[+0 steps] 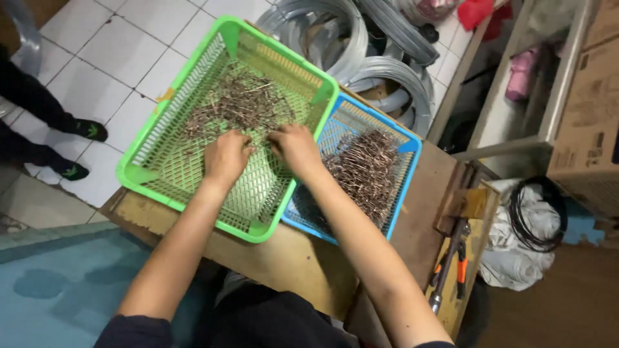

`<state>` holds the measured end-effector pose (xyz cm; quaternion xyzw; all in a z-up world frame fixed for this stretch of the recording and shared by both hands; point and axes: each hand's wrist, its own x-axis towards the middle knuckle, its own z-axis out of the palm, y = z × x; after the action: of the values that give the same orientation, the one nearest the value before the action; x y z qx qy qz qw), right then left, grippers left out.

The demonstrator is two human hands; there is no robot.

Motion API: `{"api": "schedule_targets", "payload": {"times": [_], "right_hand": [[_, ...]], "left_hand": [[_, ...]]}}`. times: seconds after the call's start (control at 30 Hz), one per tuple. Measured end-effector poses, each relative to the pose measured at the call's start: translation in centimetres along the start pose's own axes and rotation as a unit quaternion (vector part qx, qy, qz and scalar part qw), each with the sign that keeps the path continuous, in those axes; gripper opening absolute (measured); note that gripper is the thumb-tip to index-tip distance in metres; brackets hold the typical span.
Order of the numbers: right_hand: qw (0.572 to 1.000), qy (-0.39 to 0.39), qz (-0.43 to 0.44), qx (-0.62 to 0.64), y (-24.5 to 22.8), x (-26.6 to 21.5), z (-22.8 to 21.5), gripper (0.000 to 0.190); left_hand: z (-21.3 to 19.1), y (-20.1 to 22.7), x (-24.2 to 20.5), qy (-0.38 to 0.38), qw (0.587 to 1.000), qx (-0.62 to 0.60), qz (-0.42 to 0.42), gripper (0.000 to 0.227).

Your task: Sorting metal clips from one basket to another and using bolt cutters to cut them on a wooden block.

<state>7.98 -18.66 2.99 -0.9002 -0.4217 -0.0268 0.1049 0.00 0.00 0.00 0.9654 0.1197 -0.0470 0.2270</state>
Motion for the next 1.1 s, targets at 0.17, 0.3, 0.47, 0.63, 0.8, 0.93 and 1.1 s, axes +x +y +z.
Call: {"api": "schedule_targets", "payload": {"times": [0.17,0.3,0.47,0.63,0.8,0.93,1.1], "right_hand": [[0.995,0.002,-0.052,-0.08,-0.4,2.3,5.9,0.016],[0.992,0.032,-0.052,-0.107,-0.1,2.6,5.6,0.014],[0.961,0.063,0.176,0.203,-2.1,2.1,-0.1,0.019],[0.769,0.14,0.346,0.519,-1.9,1.5,-3.3,0.028],[0.657,0.168,0.379,0.629,-1.5,0.0,-3.6,0.037],[0.784,0.108,0.39,0.472,-1.9,-0.2,-4.5,0.024],[0.656,0.123,0.402,0.626,-1.6,-0.5,-4.7,0.037]], "left_hand": [[2.5,-1.4,0.1,-0.028,0.999,-0.023,-0.011,0.035],[1.9,-1.0,0.1,-0.041,0.998,-0.052,-0.009,0.04],[-4.1,0.9,-2.2,-0.043,0.968,-0.246,-0.019,0.043],[-4.8,2.4,-1.6,0.072,0.926,-0.366,0.062,0.029],[-9.7,5.5,-3.7,0.068,0.946,-0.312,0.057,0.024],[-4.2,3.0,-0.5,0.061,0.959,-0.261,0.09,0.034],[-3.9,4.0,-1.5,0.017,0.918,-0.386,0.086,0.024]]}}
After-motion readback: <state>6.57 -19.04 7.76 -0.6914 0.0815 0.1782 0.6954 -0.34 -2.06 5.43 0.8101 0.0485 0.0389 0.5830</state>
